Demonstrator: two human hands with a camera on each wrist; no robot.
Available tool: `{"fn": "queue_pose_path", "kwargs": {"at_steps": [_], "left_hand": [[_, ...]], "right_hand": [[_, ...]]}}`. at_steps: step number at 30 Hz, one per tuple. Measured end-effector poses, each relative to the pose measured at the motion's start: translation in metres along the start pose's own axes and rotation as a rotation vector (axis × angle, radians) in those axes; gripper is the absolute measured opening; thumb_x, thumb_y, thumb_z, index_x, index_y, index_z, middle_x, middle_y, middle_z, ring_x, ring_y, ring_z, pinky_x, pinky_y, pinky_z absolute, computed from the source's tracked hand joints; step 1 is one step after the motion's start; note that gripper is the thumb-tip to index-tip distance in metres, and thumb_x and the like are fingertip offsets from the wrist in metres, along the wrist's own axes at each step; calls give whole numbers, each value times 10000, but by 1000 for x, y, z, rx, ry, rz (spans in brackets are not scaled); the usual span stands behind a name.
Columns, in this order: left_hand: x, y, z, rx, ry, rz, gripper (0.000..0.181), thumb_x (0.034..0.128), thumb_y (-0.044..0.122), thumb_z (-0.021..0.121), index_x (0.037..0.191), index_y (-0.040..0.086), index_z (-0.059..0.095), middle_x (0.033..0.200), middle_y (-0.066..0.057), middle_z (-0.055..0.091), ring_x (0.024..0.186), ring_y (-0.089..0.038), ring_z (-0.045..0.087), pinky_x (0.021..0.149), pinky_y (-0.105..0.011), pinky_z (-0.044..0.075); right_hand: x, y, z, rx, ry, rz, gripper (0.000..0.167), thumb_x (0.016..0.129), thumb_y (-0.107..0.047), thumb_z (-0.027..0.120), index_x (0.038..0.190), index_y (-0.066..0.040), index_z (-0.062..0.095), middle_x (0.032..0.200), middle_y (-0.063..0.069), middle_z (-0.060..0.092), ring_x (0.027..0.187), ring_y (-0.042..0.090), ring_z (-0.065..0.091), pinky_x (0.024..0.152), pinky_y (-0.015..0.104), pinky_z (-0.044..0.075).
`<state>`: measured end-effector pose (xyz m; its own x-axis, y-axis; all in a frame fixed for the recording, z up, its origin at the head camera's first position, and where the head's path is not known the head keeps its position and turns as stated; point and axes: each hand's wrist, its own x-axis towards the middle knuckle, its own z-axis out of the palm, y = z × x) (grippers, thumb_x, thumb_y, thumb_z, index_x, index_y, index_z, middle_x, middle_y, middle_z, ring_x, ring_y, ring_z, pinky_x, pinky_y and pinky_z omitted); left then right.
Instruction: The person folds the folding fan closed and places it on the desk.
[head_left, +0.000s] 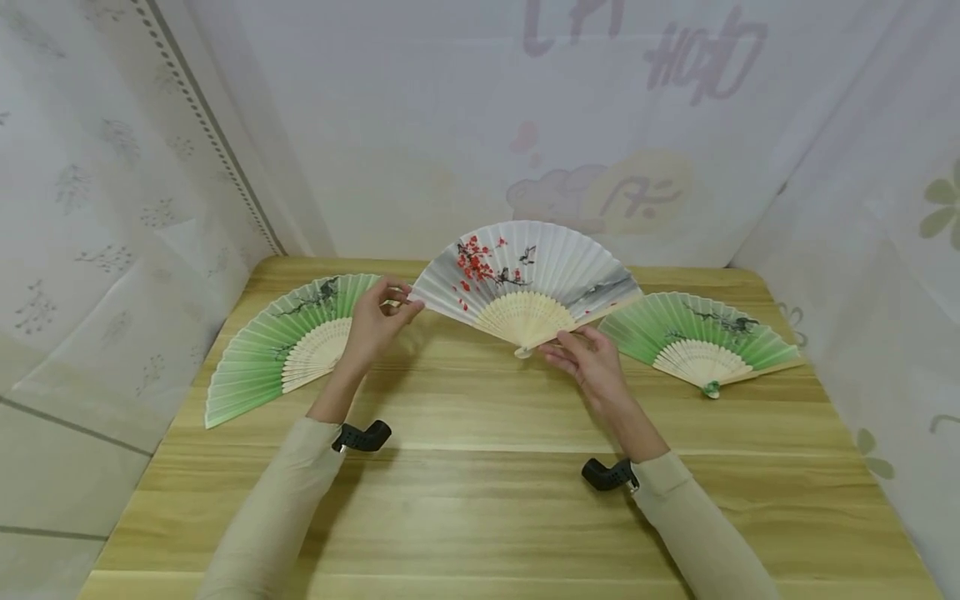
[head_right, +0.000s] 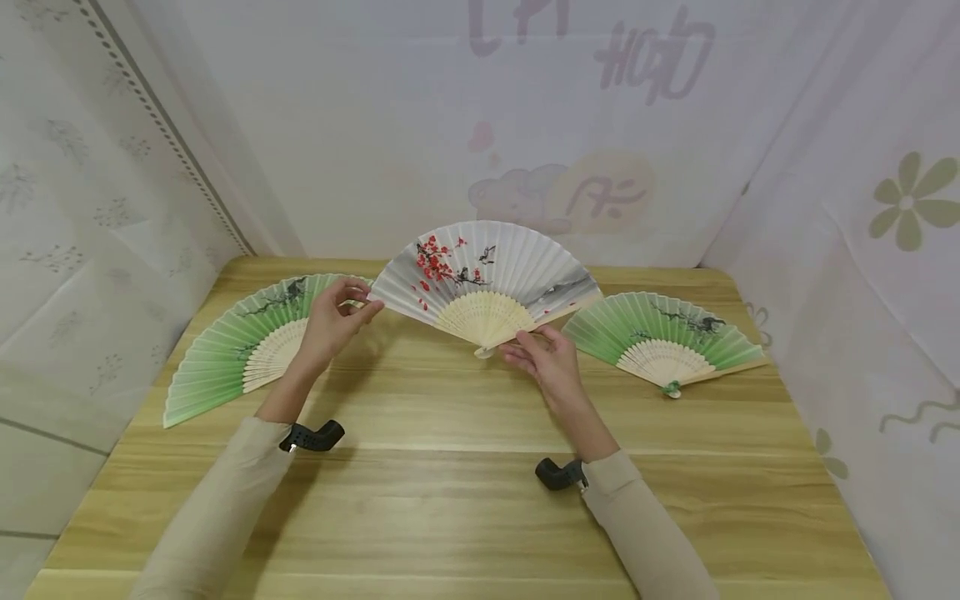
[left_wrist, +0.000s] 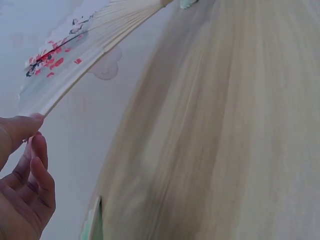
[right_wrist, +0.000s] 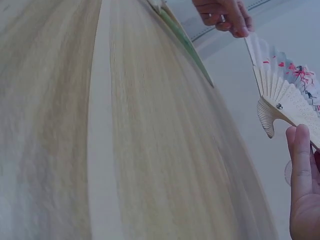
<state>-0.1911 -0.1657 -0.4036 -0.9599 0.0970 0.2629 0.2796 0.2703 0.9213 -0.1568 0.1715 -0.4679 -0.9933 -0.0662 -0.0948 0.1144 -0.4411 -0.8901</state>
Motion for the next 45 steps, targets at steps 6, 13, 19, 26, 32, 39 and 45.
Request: {"fn": "queue_pose_path", "kwargs": {"at_steps": [6, 13, 19, 26, 32, 39, 45], "left_hand": [[6, 2, -1, 6, -9, -5, 277, 940, -19, 715, 1165, -121, 590, 1031, -291, 639, 660, -121, 618, 595, -271, 530], [9, 10, -1, 52, -14, 14, 278, 944, -17, 710, 1172, -117, 587, 1030, -296, 639, 656, -140, 607, 564, -191, 465], [18, -10, 0, 55, -5, 42, 276, 927, -19, 733, 1153, -110, 603, 1022, -294, 637, 732, -383, 608, 569, -174, 462], [26, -28, 0, 89, 3, 73, 253, 920, 58, 771, 1115, -25, 633, 993, -202, 671, 745, -346, 630, 582, -186, 487], [30, -21, 2, 114, -17, 90, 240, 930, 87, 766, 1123, 23, 637, 987, -158, 682, 711, -361, 655, 571, -223, 515], [39, -13, 4, 152, -36, 106, 241, 941, 94, 754, 1145, 43, 634, 1008, -144, 681, 749, -278, 651, 619, -245, 510], [43, -4, 6, 138, -51, 117, 228, 947, 91, 745, 1138, 42, 631, 1006, -142, 674, 722, -300, 649, 594, -263, 508]], "right_hand": [[6, -1, 0, -128, -19, -71, 173, 1005, -2, 632, 1113, 128, 595, 984, 271, 709, 919, 399, 718, 810, 402, 582], [9, -5, 0, -200, -73, -100, 225, 1014, -18, 625, 1077, 185, 551, 981, 323, 689, 909, 392, 721, 836, 478, 552], [12, -8, 2, -238, -74, -98, 200, 1014, 11, 610, 1058, 197, 553, 982, 323, 690, 866, 349, 735, 817, 460, 570], [16, -8, 3, -317, -87, -131, 195, 1023, 17, 589, 1026, 210, 557, 943, 302, 699, 904, 495, 687, 804, 481, 572], [16, -9, 4, -355, -108, -137, 189, 1028, 10, 583, 999, 195, 562, 938, 314, 688, 940, 574, 635, 826, 526, 552], [17, -11, 6, -372, -131, -133, 219, 1024, -12, 604, 993, 199, 556, 941, 339, 669, 964, 612, 599, 825, 497, 566], [19, -14, 10, -405, -134, -144, 202, 1019, -4, 608, 982, 192, 574, 933, 321, 680, 925, 550, 652, 787, 427, 591]]}}
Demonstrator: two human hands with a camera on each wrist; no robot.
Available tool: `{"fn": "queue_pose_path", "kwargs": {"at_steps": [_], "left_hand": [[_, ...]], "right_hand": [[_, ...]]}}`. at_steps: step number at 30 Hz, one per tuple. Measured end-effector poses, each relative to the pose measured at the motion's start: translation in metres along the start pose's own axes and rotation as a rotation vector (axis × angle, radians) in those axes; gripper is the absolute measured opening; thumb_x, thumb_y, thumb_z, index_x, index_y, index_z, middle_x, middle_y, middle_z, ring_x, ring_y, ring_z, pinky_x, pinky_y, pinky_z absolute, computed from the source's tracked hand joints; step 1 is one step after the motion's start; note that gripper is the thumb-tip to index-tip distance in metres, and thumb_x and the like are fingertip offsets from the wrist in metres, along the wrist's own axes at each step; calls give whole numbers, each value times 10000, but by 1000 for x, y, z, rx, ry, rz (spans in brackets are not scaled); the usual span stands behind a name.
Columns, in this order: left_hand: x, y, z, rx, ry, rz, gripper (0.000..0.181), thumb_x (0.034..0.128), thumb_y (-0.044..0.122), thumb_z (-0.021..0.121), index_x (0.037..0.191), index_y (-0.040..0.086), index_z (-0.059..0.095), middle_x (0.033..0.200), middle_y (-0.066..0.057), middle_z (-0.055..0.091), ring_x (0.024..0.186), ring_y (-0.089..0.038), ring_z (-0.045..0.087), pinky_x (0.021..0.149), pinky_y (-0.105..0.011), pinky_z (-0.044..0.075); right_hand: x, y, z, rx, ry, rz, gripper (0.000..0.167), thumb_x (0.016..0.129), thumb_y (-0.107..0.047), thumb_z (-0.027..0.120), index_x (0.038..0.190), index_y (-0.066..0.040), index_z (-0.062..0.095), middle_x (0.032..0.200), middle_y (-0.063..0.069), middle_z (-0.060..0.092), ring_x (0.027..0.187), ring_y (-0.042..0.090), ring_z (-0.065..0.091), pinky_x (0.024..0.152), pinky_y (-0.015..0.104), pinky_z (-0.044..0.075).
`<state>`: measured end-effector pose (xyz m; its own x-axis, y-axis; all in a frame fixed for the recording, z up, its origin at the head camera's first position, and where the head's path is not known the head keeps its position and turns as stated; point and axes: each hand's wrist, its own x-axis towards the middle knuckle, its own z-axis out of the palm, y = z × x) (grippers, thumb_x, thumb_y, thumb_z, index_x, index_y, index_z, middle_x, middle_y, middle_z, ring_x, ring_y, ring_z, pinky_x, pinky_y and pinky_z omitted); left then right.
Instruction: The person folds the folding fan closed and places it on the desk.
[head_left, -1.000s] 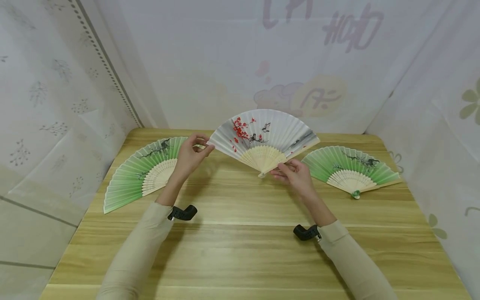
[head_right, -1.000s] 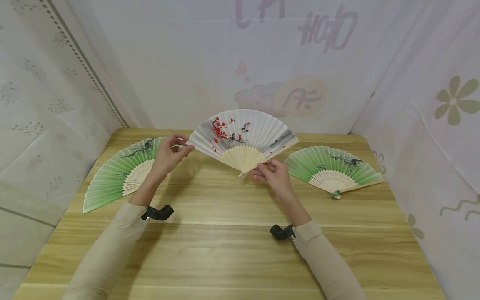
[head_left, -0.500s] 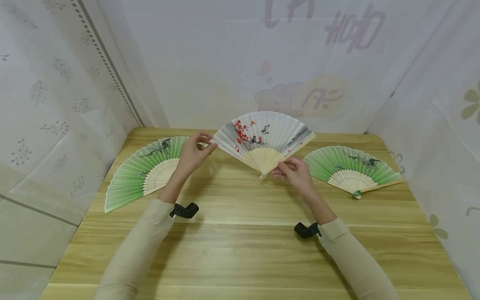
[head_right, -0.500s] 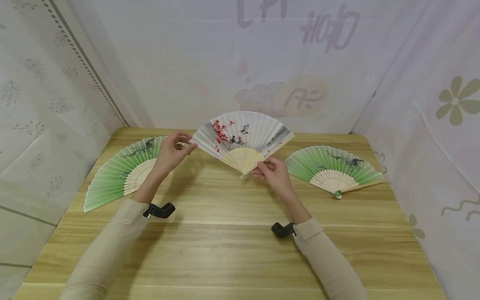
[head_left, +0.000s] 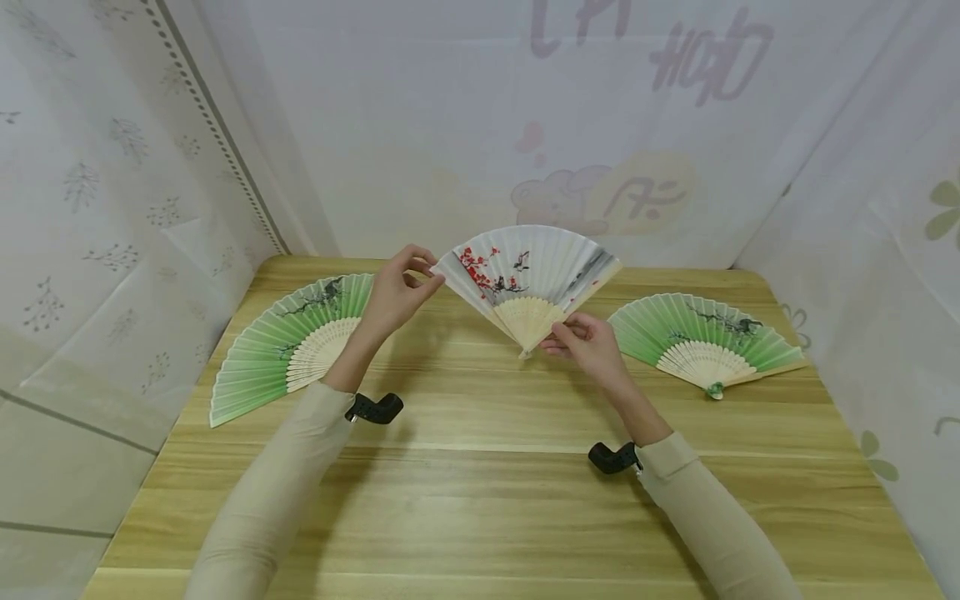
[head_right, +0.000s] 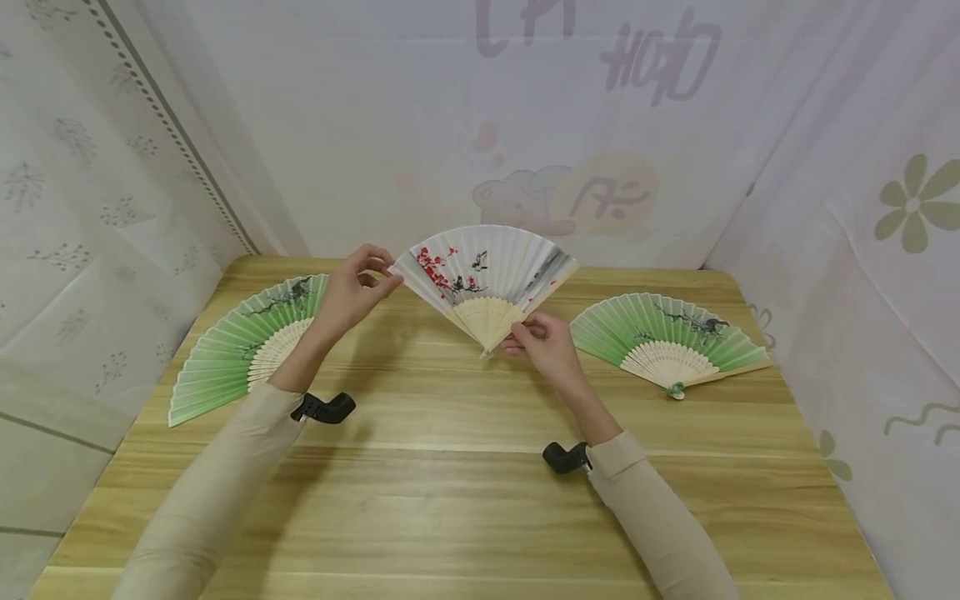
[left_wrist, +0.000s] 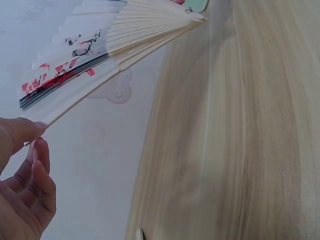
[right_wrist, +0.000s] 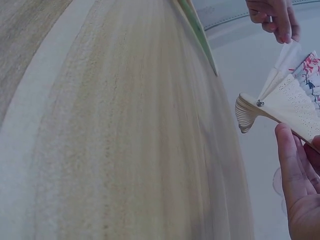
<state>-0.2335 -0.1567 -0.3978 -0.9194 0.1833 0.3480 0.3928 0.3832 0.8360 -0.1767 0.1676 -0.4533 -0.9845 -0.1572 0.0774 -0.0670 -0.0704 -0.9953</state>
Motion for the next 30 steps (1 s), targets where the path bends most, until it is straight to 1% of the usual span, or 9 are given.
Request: {"fn": "queue_pose_path", "kwargs": {"at_steps": [5, 9, 15, 18, 22, 30], "left_hand": [[4, 4, 2, -6, -13, 17, 224, 954, 75, 732, 1142, 21, 624, 1003, -157, 666, 719, -333, 650, 587, -257, 504], [7, 7, 4, 7, -23, 8, 222, 964, 91, 723, 1150, 28, 619, 1003, -148, 662, 730, -369, 649, 579, -263, 501], [13, 15, 5, 20, -34, 4, 218, 966, 103, 724, 1150, 55, 618, 1000, -121, 657, 714, -299, 639, 583, -292, 502], [15, 17, 6, 18, -37, 14, 219, 961, 89, 726, 1148, 52, 618, 996, -123, 655, 705, -267, 638, 590, -296, 514], [17, 19, 8, 13, -39, 23, 219, 954, 71, 729, 1141, 41, 618, 997, -130, 656, 702, -269, 647, 597, -294, 528], [21, 21, 12, 10, -47, 24, 218, 950, 67, 730, 1135, 44, 616, 991, -120, 659, 704, -259, 642, 617, -305, 532]], "right_hand": [[1, -4, 0, -27, -2, -11, 193, 1013, 15, 608, 977, 202, 579, 939, 345, 672, 890, 484, 691, 775, 421, 594], [2, -7, -1, -47, -8, -7, 194, 1014, 17, 606, 976, 205, 579, 950, 355, 666, 889, 452, 702, 778, 407, 594], [4, -12, -1, -72, -20, -8, 218, 1015, -10, 618, 978, 200, 575, 956, 354, 664, 860, 351, 728, 776, 378, 594], [4, -13, 0, -67, -29, -9, 207, 1011, 0, 620, 961, 193, 569, 946, 352, 665, 849, 347, 728, 767, 378, 597], [5, -14, 0, -66, -32, -7, 185, 1007, 13, 620, 946, 182, 575, 935, 343, 670, 844, 373, 723, 753, 373, 600], [6, -13, -2, -81, -49, -13, 181, 1008, 5, 624, 1016, 186, 613, 933, 324, 672, 835, 344, 724, 762, 393, 597]]}}
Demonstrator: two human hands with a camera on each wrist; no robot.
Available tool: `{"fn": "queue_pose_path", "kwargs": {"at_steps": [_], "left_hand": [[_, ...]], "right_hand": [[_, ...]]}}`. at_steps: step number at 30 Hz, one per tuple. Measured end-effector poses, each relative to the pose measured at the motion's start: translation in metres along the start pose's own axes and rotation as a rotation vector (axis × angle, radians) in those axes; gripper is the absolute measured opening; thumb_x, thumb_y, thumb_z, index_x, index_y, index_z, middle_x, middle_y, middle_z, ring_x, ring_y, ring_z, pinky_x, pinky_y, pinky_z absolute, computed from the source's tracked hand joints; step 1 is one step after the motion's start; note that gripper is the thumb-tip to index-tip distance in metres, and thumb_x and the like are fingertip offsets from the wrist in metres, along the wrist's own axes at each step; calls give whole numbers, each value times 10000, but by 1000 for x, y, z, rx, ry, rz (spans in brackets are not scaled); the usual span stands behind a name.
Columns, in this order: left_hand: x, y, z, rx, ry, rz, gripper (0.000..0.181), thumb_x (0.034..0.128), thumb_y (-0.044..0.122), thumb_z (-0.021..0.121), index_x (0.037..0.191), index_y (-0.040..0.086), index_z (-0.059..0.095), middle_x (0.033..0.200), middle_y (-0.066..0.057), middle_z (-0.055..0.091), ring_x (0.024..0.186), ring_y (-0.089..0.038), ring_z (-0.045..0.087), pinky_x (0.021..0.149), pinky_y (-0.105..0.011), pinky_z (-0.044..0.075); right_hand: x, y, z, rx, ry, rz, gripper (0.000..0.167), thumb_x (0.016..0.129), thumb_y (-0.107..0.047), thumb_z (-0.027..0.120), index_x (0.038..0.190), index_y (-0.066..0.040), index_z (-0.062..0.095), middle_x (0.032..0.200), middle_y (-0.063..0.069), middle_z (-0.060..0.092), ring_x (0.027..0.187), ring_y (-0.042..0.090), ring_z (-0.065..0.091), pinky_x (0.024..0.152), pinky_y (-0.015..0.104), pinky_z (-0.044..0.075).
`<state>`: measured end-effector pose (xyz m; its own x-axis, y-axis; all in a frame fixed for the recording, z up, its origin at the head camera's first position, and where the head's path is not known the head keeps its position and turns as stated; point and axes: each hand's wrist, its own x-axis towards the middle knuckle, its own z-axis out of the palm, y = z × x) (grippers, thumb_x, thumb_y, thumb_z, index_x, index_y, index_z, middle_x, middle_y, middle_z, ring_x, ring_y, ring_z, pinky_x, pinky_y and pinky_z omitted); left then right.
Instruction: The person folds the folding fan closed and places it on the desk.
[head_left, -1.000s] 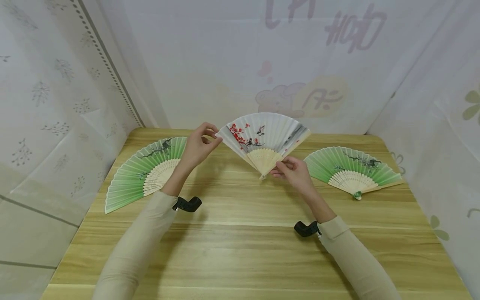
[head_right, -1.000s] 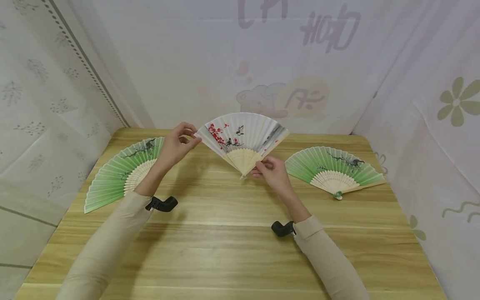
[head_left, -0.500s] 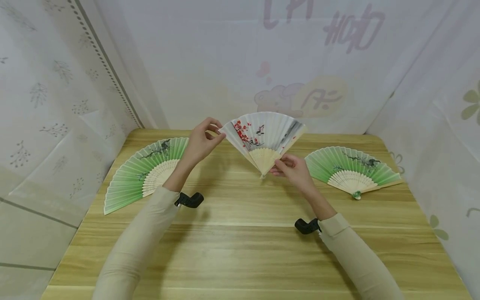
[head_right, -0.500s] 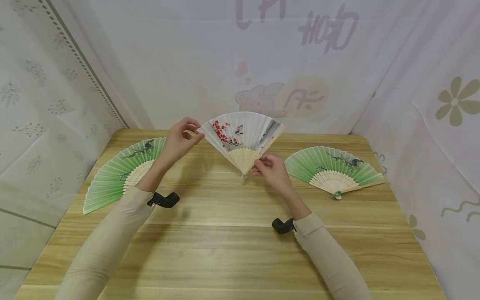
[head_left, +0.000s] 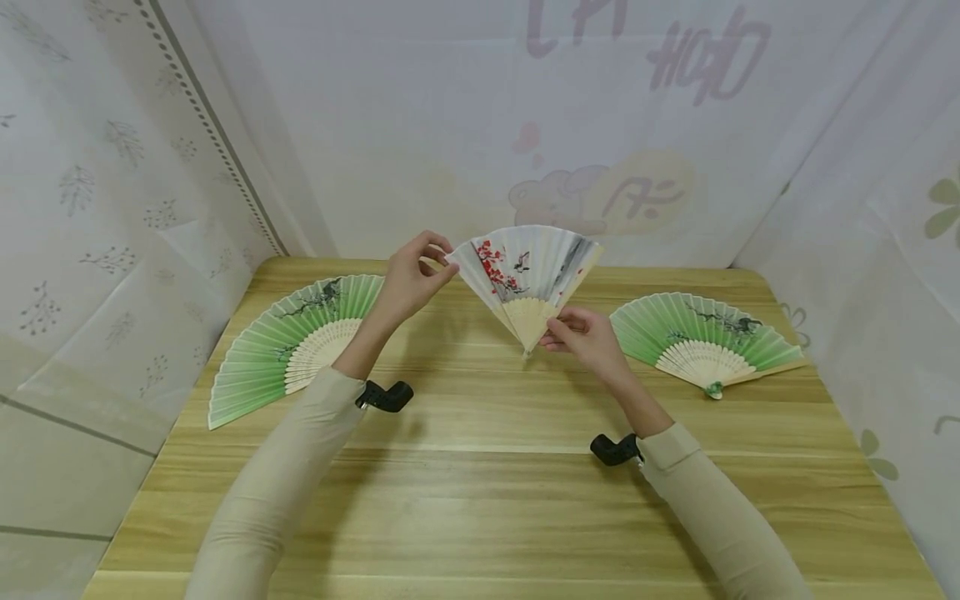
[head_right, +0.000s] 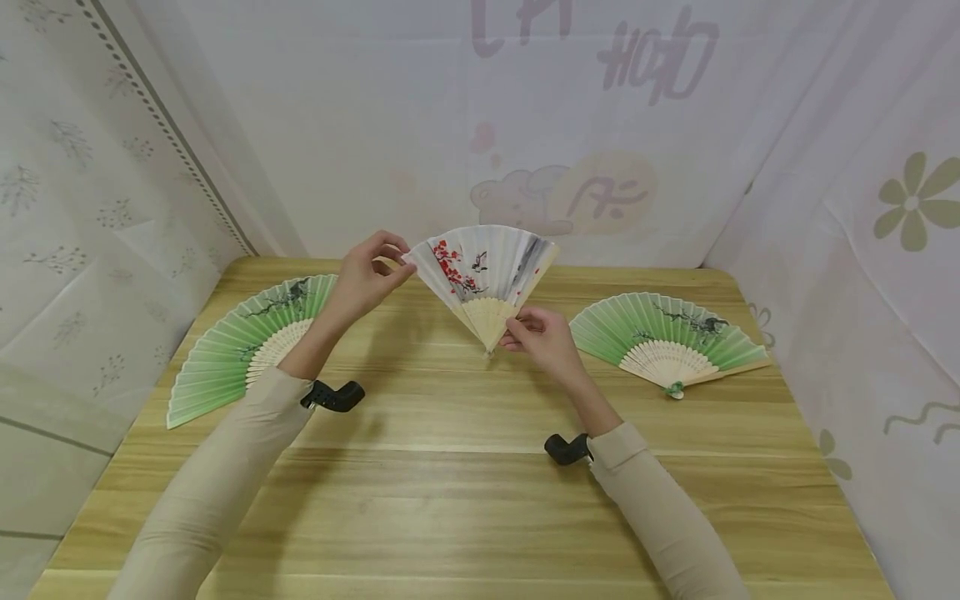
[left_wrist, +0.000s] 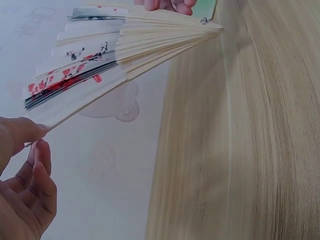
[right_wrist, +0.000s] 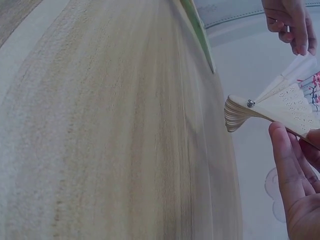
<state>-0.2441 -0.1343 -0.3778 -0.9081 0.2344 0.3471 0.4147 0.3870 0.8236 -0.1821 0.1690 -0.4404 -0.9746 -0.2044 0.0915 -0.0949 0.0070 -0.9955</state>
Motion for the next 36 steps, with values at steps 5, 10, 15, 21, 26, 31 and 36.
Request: {"fn": "queue_pose_path", "kwargs": {"at_steps": [5, 10, 15, 21, 26, 31, 36], "left_hand": [[1, 2, 2, 6, -14, 0, 217, 960, 85, 721, 1148, 56, 618, 997, -113, 657, 714, -254, 639, 622, -320, 530], [3, 2, 5, -5, -10, 10, 209, 963, 79, 714, 1147, 52, 619, 998, -119, 658, 717, -270, 648, 621, -308, 528], [0, 0, 8, -24, -13, 4, 197, 964, 63, 706, 1136, 49, 612, 986, -126, 651, 710, -295, 652, 605, -309, 530], [-4, -4, 11, -23, -12, 6, 193, 964, 56, 703, 1135, 42, 614, 981, -128, 653, 722, -350, 659, 594, -301, 518], [-3, -5, 11, -22, -4, -2, 191, 963, 59, 706, 1129, 43, 612, 979, -126, 652, 714, -342, 660, 588, -296, 516], [-4, -3, 11, -7, -1, -5, 196, 965, 69, 706, 1137, 45, 615, 987, -127, 655, 709, -290, 655, 597, -315, 520], [-3, -2, 12, -9, -10, -1, 203, 965, 57, 704, 1146, 46, 613, 989, -131, 656, 717, -301, 663, 605, -321, 527]], "right_hand": [[0, -1, 1, -4, -4, 5, 170, 1006, 6, 626, 1024, 174, 621, 932, 315, 673, 839, 356, 721, 767, 414, 596], [1, 0, 0, -8, -20, -7, 168, 1005, 3, 629, 1022, 170, 626, 926, 331, 668, 852, 419, 706, 763, 430, 595], [2, 3, -1, -57, -43, -40, 153, 1003, 22, 623, 991, 174, 638, 880, 319, 677, 833, 479, 691, 751, 488, 585], [1, 4, -2, -91, -50, -39, 141, 1002, 33, 616, 982, 167, 651, 854, 309, 679, 823, 524, 673, 747, 523, 578], [0, 2, 0, -93, -49, -33, 141, 1002, 19, 625, 997, 156, 660, 852, 295, 684, 836, 552, 657, 751, 541, 572], [0, 2, 2, -96, -58, -36, 142, 1001, 19, 627, 1008, 158, 657, 856, 292, 684, 820, 491, 686, 745, 512, 584], [-1, 0, 5, -115, -60, -23, 146, 1004, 15, 624, 1014, 159, 648, 863, 289, 682, 793, 392, 712, 738, 458, 600]]}}
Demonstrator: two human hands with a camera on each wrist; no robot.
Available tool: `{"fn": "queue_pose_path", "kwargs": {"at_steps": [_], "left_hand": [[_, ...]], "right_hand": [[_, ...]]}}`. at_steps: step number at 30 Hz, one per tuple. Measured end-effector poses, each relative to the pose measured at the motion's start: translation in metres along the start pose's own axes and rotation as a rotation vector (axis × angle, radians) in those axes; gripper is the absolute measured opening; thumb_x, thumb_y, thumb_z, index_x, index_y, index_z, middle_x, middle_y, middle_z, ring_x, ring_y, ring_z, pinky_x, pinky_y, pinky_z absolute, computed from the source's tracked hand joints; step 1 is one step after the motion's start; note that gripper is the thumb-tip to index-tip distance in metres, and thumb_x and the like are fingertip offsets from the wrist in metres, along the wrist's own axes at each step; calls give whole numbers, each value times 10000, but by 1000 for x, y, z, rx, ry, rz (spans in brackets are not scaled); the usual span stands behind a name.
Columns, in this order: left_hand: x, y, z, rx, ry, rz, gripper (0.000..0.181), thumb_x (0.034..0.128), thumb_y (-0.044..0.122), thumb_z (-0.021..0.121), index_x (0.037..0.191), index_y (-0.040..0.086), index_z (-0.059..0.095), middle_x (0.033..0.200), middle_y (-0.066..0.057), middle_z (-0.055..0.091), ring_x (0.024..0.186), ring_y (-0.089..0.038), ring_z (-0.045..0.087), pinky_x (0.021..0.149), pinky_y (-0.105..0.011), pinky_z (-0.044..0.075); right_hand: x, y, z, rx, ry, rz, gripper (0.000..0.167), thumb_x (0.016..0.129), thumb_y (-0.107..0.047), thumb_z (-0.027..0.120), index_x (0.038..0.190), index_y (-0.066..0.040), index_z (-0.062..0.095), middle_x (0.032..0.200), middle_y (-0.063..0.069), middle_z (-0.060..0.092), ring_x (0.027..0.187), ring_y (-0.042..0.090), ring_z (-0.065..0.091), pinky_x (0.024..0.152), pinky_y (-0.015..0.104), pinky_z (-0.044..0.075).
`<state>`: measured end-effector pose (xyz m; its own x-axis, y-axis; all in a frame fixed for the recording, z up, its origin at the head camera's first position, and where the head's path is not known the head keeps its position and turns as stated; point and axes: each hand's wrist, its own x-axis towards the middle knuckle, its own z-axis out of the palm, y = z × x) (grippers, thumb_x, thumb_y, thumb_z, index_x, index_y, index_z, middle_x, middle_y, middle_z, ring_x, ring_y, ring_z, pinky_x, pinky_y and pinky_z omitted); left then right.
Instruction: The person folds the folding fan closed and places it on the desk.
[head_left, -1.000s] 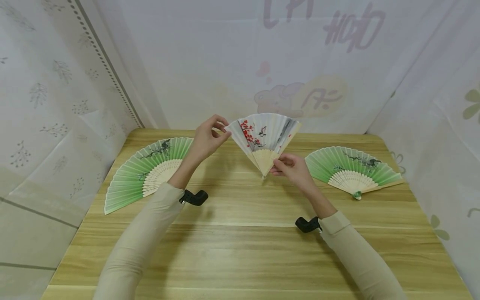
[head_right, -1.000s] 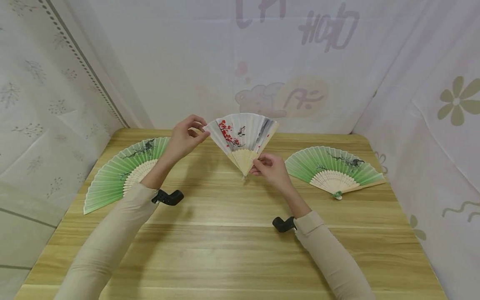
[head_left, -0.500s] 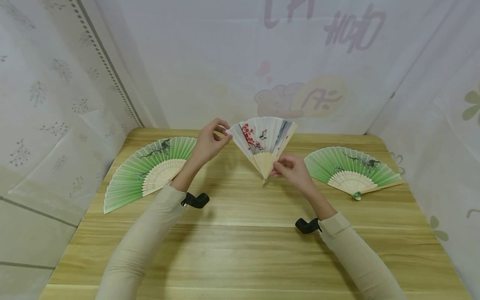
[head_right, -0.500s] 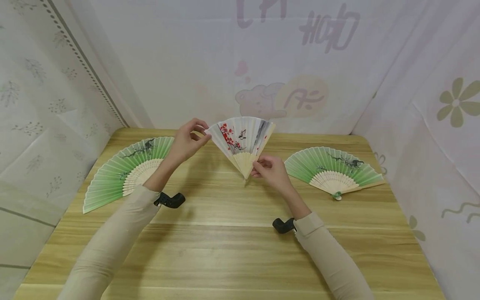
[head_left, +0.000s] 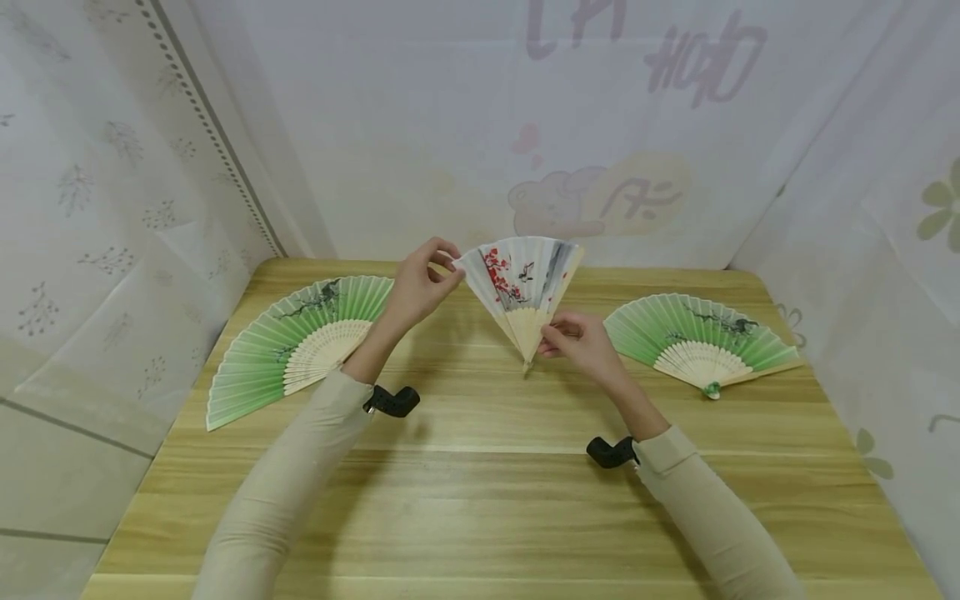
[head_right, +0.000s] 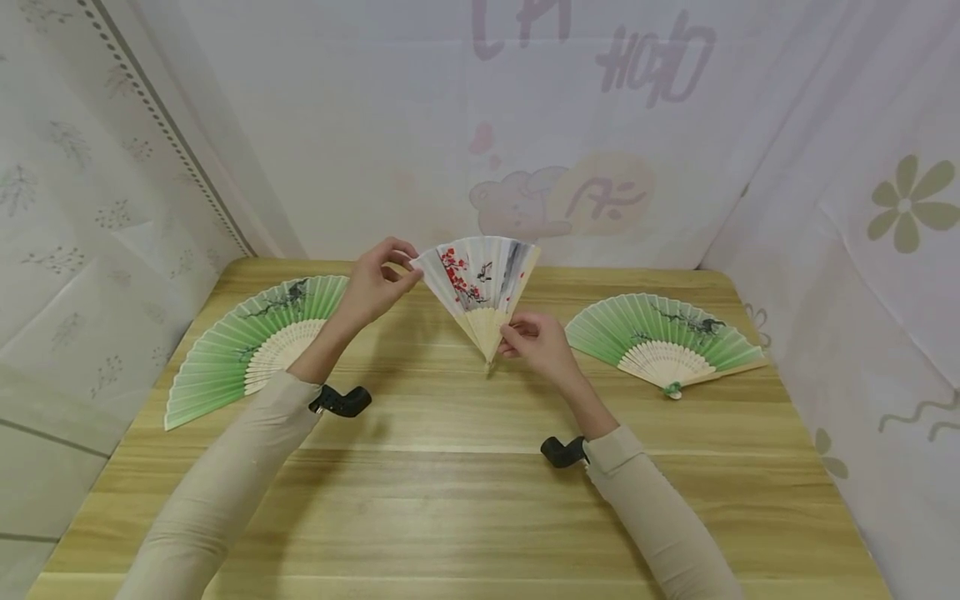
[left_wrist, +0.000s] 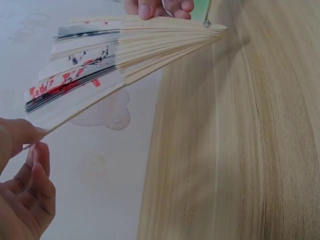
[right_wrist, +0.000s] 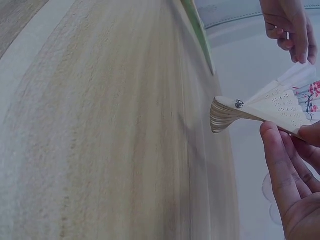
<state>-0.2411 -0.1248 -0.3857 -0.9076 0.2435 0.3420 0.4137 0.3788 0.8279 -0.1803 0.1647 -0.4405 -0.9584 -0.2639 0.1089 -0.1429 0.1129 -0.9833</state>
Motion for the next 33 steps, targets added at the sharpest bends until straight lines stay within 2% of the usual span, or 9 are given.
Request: {"fn": "queue_pose_path", "kwargs": {"at_steps": [8, 13, 20, 23, 28, 33], "left_hand": [[1, 0, 5, 1, 10, 14, 208, 959, 45, 706, 1147, 35, 618, 980, -125, 656, 697, -263, 653, 597, -299, 525], [3, 2, 9, -15, 18, 30, 208, 954, 29, 707, 1144, 16, 624, 969, -138, 655, 686, -269, 641, 594, -286, 514], [5, 7, 15, -24, 20, 3, 212, 953, 31, 706, 1151, 36, 628, 960, -123, 645, 723, -261, 653, 621, -318, 534], [6, 8, 17, -48, 18, -3, 210, 948, 17, 703, 1144, 30, 627, 958, -130, 640, 760, -291, 676, 652, -328, 556], [7, 9, 20, -125, 8, -26, 209, 947, -13, 693, 1143, 9, 624, 966, -161, 626, 763, -355, 688, 629, -282, 555], [8, 9, 23, -187, -3, -16, 230, 949, -45, 676, 1171, -38, 616, 983, -238, 609, 699, -280, 686, 584, -222, 525]], "right_hand": [[0, -1, 2, 2, -29, 18, 139, 1005, 24, 616, 1054, 150, 648, 885, 290, 677, 830, 498, 672, 764, 568, 562], [2, -1, 2, -16, -52, 14, 151, 1003, 26, 619, 1076, 153, 654, 874, 280, 682, 820, 504, 669, 758, 570, 562], [4, -3, 4, -34, -74, 40, 144, 1001, 20, 625, 1059, 146, 664, 845, 271, 685, 823, 525, 661, 747, 554, 570], [4, -3, 4, -53, -78, 41, 141, 997, 26, 629, 1056, 148, 665, 832, 261, 687, 806, 488, 677, 724, 507, 590], [5, -2, 5, -66, -95, 46, 149, 994, 34, 628, 1068, 159, 660, 837, 261, 692, 777, 409, 701, 709, 483, 598], [6, -4, 7, -85, -111, 56, 142, 993, 20, 638, 1062, 139, 673, 831, 250, 694, 783, 434, 697, 717, 528, 586]]}}
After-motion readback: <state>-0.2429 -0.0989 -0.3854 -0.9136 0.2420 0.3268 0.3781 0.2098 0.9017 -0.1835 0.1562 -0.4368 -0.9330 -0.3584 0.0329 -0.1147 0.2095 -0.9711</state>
